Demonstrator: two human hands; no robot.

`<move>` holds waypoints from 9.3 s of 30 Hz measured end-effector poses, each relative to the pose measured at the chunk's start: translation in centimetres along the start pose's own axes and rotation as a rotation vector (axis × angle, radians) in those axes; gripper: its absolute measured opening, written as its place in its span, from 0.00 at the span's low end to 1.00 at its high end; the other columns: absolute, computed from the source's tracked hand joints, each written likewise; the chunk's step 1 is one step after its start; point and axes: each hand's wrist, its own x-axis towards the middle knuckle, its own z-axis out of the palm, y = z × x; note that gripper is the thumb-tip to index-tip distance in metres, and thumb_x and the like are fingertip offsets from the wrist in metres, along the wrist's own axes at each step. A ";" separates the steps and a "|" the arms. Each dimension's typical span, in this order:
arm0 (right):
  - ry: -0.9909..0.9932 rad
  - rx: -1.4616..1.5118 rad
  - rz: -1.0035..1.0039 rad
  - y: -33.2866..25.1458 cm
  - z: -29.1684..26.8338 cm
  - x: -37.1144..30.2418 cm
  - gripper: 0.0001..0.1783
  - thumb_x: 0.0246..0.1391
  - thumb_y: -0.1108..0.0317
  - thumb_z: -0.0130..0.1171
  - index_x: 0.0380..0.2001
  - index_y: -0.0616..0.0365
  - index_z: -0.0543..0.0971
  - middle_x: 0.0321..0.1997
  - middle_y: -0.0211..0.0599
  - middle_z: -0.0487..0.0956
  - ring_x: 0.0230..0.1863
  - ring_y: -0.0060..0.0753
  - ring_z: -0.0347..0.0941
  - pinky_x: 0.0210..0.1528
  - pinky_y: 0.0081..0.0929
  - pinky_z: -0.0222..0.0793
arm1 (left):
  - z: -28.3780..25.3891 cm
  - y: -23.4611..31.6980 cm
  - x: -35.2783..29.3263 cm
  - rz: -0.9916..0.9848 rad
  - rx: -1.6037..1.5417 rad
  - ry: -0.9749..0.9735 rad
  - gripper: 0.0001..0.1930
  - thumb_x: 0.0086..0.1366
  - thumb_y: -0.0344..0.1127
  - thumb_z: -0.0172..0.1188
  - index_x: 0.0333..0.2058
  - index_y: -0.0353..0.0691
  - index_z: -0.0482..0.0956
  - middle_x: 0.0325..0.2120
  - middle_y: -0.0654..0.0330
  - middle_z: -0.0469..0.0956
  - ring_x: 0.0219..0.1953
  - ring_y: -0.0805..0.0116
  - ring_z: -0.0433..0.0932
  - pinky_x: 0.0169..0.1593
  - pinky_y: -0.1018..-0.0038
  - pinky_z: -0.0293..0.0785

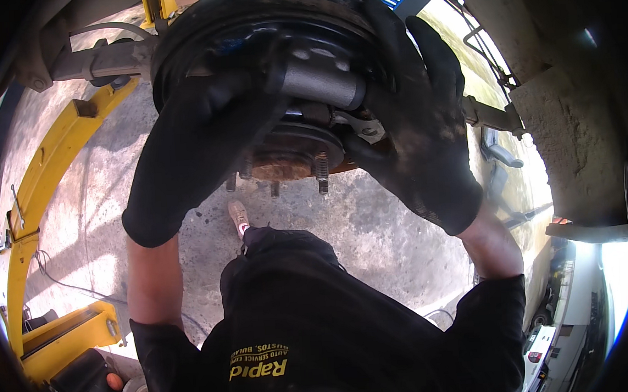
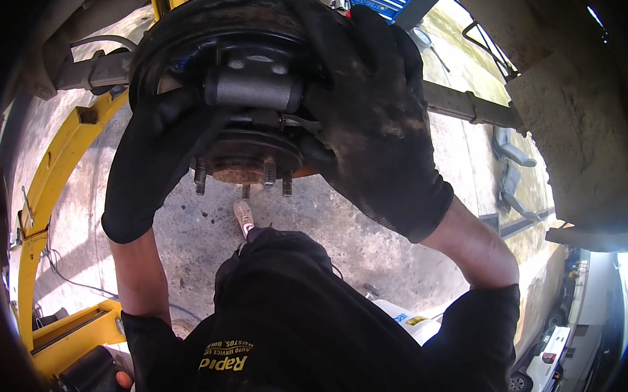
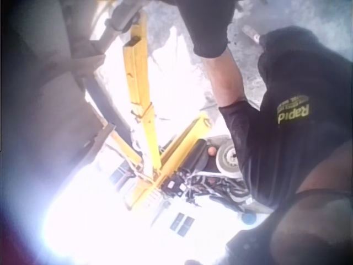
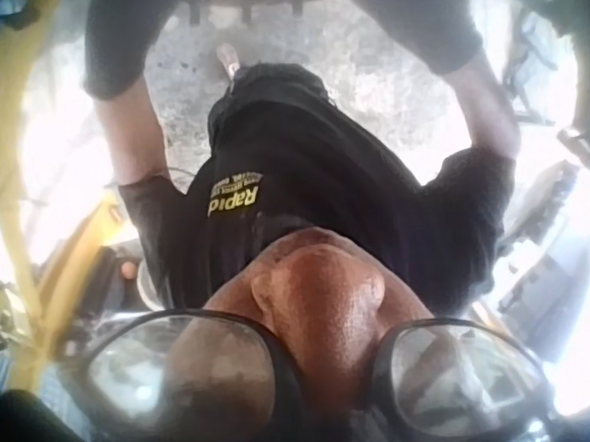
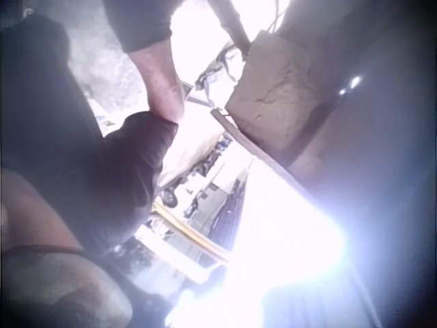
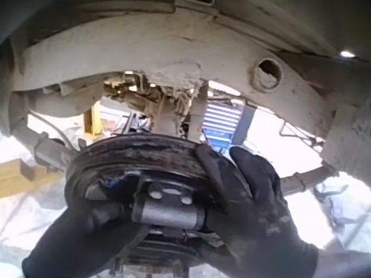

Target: The person assembles a drum brake system by hand and with a screwdriver, fitting an adjuster spring onto a brake shoe, mounting the shoes onto the brake assembly, and using the screwdriver to lever springs and components into place.

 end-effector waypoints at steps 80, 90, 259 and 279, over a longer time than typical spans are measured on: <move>0.069 -0.038 0.053 0.0 1.8 -0.6 0.20 0.33 0.68 0.78 0.36 0.57 0.87 0.75 0.38 0.63 0.70 0.59 0.60 0.67 0.52 0.64 | -2.0 -0.4 0.1 -0.314 -0.292 -0.193 0.21 0.67 0.30 0.67 0.58 0.39 0.79 0.47 0.59 0.84 0.46 0.68 0.81 0.53 0.72 0.76; 0.049 0.009 0.083 -0.1 1.9 -0.3 0.20 0.33 0.70 0.79 0.36 0.57 0.88 0.75 0.37 0.64 0.71 0.56 0.60 0.67 0.51 0.66 | -0.4 0.7 -0.6 -0.329 -0.190 -0.042 0.17 0.66 0.34 0.68 0.52 0.34 0.83 0.42 0.61 0.85 0.44 0.74 0.80 0.50 0.76 0.75; 0.067 0.027 0.041 0.9 2.3 -0.8 0.26 0.36 0.69 0.74 0.46 0.53 0.86 0.75 0.45 0.65 0.73 0.59 0.59 0.73 0.51 0.55 | -0.2 0.4 -1.1 -0.348 -0.554 -0.007 0.15 0.65 0.26 0.67 0.50 0.34 0.81 0.40 0.58 0.86 0.41 0.72 0.84 0.47 0.76 0.78; 0.144 0.133 0.019 0.5 2.0 -0.4 0.18 0.34 0.70 0.79 0.33 0.62 0.85 0.73 0.39 0.67 0.72 0.58 0.59 0.70 0.52 0.62 | 0.7 -0.2 -1.1 -0.158 -0.381 -0.085 0.09 0.67 0.30 0.66 0.44 0.34 0.81 0.32 0.65 0.82 0.33 0.81 0.77 0.37 0.81 0.74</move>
